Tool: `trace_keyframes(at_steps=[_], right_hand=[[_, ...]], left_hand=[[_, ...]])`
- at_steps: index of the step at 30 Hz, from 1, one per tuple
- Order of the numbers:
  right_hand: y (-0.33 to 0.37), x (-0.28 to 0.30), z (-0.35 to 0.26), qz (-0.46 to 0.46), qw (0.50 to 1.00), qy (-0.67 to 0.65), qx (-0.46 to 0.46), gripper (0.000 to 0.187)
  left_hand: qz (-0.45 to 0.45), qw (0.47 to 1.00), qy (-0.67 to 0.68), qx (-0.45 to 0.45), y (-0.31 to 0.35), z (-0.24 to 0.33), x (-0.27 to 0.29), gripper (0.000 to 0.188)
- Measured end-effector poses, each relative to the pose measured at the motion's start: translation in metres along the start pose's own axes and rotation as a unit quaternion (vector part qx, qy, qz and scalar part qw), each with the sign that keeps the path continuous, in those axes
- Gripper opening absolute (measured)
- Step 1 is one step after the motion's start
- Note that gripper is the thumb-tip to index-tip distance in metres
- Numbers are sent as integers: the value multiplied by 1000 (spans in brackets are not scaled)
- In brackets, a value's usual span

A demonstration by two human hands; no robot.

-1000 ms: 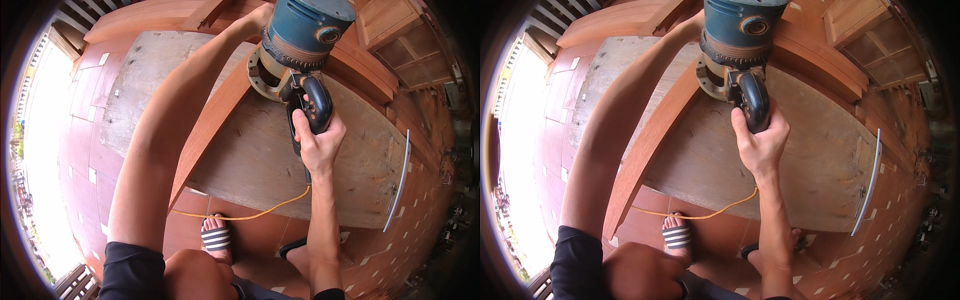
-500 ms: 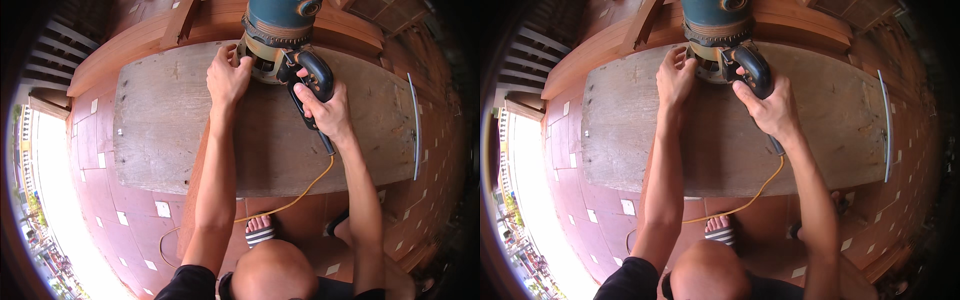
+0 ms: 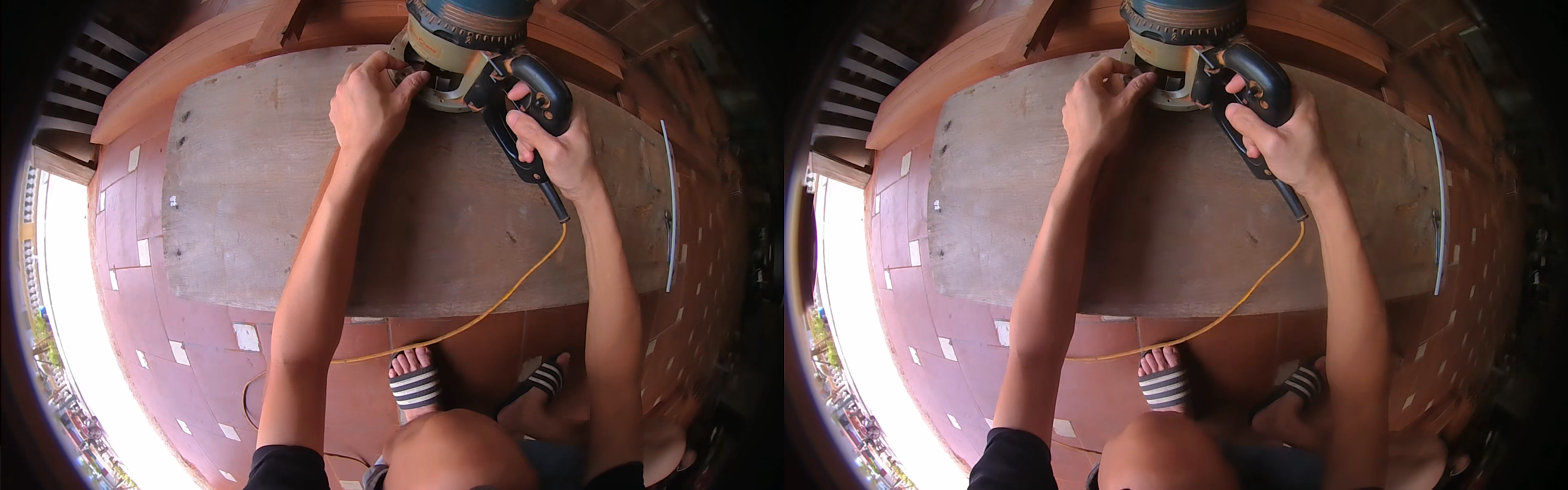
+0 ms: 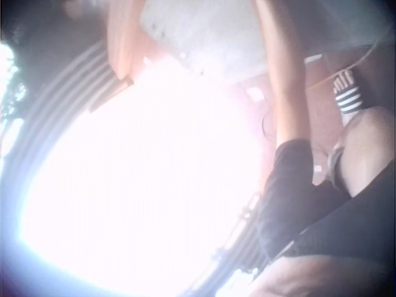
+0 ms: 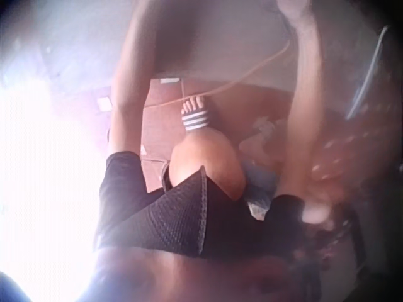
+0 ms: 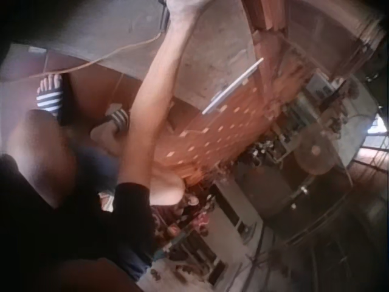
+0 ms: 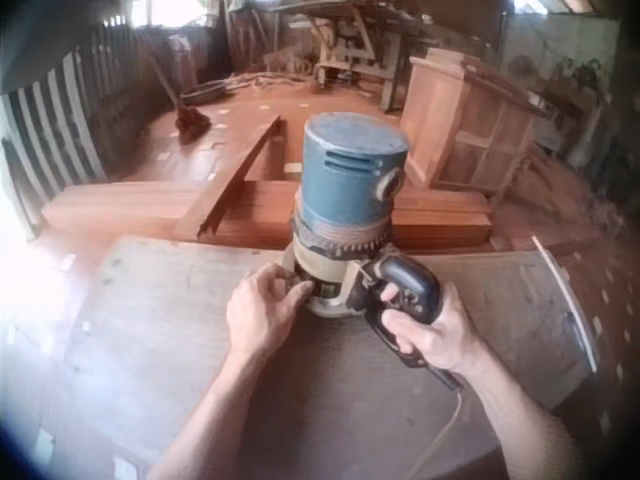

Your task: The person sits on the floor and uses a hammer to tap a small metal piece. They then use an angle grinder to smooth the metal piece. Finally, they adjust a router and use it to shape the edge of a wooden plank.

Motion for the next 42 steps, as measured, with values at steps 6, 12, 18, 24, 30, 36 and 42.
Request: trace_keyframes(at_steps=[6, 12, 18, 24, 30, 36, 42], right_hand=[[-12, 13, -3, -36, 999, -2, 3, 18], [-24, 20, -3, -45, 999, -4, 8, 17], [-23, 19, 2, -43, 998, -18, -31, 14], [-16, 14, 0, -23, 998, -44, -38, 16], [-14, 16, 6, -12, 996, -69, -46, 25], [-4, 1, -1, 32, 997, -63, -22, 32], [45, -23, -34, 132, 962, -227, -69, 34]], left_hand=[[-6, 1000, -25, -7, -3, 6, -3, 51], [-11, 1000, -1, 2, -5, 10, -1, 46], [41, 998, -4, -36, -3, 9, -5, 43], [32, 999, 14, -38, -2, 10, -2, 42], [5, 999, 21, -28, -2, 10, -1, 41], [81, 989, 121, 9, -5, -1, 9, 43], [120, 939, 287, 147, -16, -46, 17, 48]])
Point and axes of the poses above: each hand's wrist, its own y-axis away from the middle knuckle, its own x-axis out of the back of the hand, z = x × y, the point moved 4 cm from there along -y, towards the middle knuckle, and after that the axes turned 8 degrees about -y, right-handed, at the moved point
